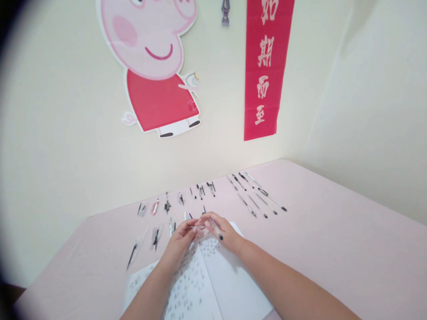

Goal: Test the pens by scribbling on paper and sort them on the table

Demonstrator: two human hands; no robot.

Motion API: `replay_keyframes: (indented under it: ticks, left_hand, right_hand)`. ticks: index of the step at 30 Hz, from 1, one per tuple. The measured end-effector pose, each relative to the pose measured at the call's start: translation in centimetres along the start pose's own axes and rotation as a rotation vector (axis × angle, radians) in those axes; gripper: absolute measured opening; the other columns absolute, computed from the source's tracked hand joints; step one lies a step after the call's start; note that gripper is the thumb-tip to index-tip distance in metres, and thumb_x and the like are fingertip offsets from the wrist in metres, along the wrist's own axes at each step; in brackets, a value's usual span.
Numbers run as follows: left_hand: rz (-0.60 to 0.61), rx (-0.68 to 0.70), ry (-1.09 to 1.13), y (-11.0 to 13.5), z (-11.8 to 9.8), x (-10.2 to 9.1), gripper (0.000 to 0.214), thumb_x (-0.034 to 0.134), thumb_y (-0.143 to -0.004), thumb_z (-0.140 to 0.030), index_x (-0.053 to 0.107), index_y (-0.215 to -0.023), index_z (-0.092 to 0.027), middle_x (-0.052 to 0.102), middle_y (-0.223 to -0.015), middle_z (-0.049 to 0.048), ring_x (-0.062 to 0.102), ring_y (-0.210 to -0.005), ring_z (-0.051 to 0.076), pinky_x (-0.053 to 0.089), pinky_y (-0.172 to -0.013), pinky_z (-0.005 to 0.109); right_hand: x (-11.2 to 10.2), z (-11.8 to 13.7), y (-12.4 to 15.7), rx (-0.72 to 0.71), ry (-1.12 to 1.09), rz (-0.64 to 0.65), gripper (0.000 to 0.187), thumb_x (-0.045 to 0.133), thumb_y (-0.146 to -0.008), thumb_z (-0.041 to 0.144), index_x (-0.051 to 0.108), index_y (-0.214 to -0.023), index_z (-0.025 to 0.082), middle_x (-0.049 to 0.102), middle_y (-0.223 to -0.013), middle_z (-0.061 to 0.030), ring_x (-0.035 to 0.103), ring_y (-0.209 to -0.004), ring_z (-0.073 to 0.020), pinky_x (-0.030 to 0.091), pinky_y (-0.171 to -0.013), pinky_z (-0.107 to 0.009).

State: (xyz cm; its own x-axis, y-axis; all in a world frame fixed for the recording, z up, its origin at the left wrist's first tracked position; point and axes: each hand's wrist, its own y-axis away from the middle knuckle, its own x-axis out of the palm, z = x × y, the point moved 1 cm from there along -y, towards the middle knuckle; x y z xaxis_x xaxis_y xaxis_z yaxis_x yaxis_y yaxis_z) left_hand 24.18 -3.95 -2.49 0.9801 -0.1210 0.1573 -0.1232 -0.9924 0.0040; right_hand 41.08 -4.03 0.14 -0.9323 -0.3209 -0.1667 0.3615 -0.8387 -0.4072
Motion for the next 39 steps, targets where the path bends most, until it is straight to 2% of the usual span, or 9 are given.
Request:
replay_keyframes:
  ticks: [4,6,8,11,13,15,24,32,39]
  left_hand:
    - [0.003,-0.019,0.020,0.3,-0.7,0.4,0.026,0.075,-0.063,-0.035,0.065,-0.078,-0.017,0.063,-0.074,0.0015,0.056,-0.067,0.012,0.043,-0.064,0.022]
    - [-0.009,-0.028,0.025,0.3,-0.8,0.4,0.025,0.076,-0.062,-0.034,0.064,-0.076,-0.018,0.062,-0.069,0.0001,0.056,-0.064,0.012,0.043,-0.064,0.022]
    - [-0.023,-0.034,0.028,0.3,-0.7,0.3,0.025,0.076,-0.061,-0.033,0.064,-0.076,-0.018,0.060,-0.064,-0.0013,0.055,-0.061,0.011,0.042,-0.062,0.021]
    - [-0.044,-0.049,0.045,0.1,-0.3,0.0,0.026,0.077,-0.061,-0.032,0.063,-0.079,-0.018,0.061,-0.064,-0.0010,0.057,-0.063,0.011,0.041,-0.063,0.021]
    - [-0.049,-0.061,0.059,0.0,-0.1,-0.1,0.027,0.077,-0.061,-0.032,0.063,-0.079,-0.018,0.062,-0.065,-0.0007,0.057,-0.064,0.011,0.041,-0.063,0.020]
    - [-0.050,-0.066,0.068,0.0,0.0,-0.2,0.029,0.077,-0.060,-0.033,0.062,-0.080,-0.018,0.062,-0.065,-0.0007,0.057,-0.063,0.011,0.041,-0.063,0.020]
    - [-0.064,-0.052,0.047,0.4,-0.8,0.1,0.030,0.077,-0.060,-0.034,0.063,-0.080,-0.018,0.063,-0.066,0.0005,0.059,-0.064,0.012,0.043,-0.065,0.023]
    - [-0.035,-0.044,0.030,0.4,-0.8,0.2,0.027,0.076,-0.063,-0.036,0.064,-0.078,-0.018,0.064,-0.067,0.0013,0.058,-0.065,0.012,0.043,-0.066,0.023]
    - [0.014,-0.026,-0.005,0.4,-0.8,0.1,0.024,0.074,-0.066,-0.036,0.063,-0.073,-0.017,0.063,-0.063,0.0016,0.056,-0.061,0.012,0.042,-0.063,0.023]
  right_hand:
    - [-0.1,-0.4,0.2,0.129,-0.088,-0.015,0.040,0.037,-0.091,0.050,0.057,-0.111,0.022,0.065,-0.101,-0.0076,0.062,-0.091,-0.0188,0.043,-0.090,-0.041]
    - [-0.2,-0.7,0.2,0.150,-0.051,-0.068,0.046,0.034,-0.090,0.054,0.063,-0.105,0.021,0.065,-0.096,-0.0075,0.062,-0.086,-0.0186,0.043,-0.088,-0.041]
    - [-0.5,-0.9,0.0,0.126,0.023,-0.142,0.049,0.034,-0.089,0.055,0.067,-0.094,0.020,0.065,-0.081,-0.0065,0.060,-0.084,-0.0189,0.042,-0.087,-0.040]
    - [-0.8,-1.3,-0.4,0.122,0.034,-0.218,0.045,0.042,-0.086,0.055,0.066,-0.081,0.018,0.057,-0.065,-0.0030,0.057,-0.070,-0.0165,0.045,-0.070,-0.032]
    - [-0.9,-1.7,-0.5,0.161,-0.046,-0.228,0.041,0.048,-0.082,0.056,0.062,-0.079,0.017,0.052,-0.060,0.0006,0.050,-0.057,-0.0128,0.041,-0.056,-0.027]
    - [-0.8,-2.0,-0.5,0.198,-0.133,-0.223,0.038,0.053,-0.080,0.055,0.057,-0.079,0.017,0.047,-0.056,0.0039,0.044,-0.050,-0.0101,0.036,-0.050,-0.024]
    - [-0.5,-1.6,-0.4,0.244,-0.231,-0.209,0.037,0.061,-0.074,0.054,0.051,-0.074,0.019,0.052,-0.058,0.0026,0.048,-0.052,-0.0107,0.038,-0.050,-0.023]
    - [-0.3,-1.9,-0.5,0.237,-0.204,-0.168,0.035,0.065,-0.071,0.051,0.055,-0.074,0.017,0.059,-0.062,-0.0005,0.055,-0.058,-0.0121,0.042,-0.051,-0.024]
    - [-0.3,-2.5,-0.5,0.260,-0.260,-0.167,0.034,0.070,-0.067,0.047,0.059,-0.075,0.016,0.058,-0.057,0.0016,0.053,-0.052,-0.0108,0.043,-0.050,-0.025]
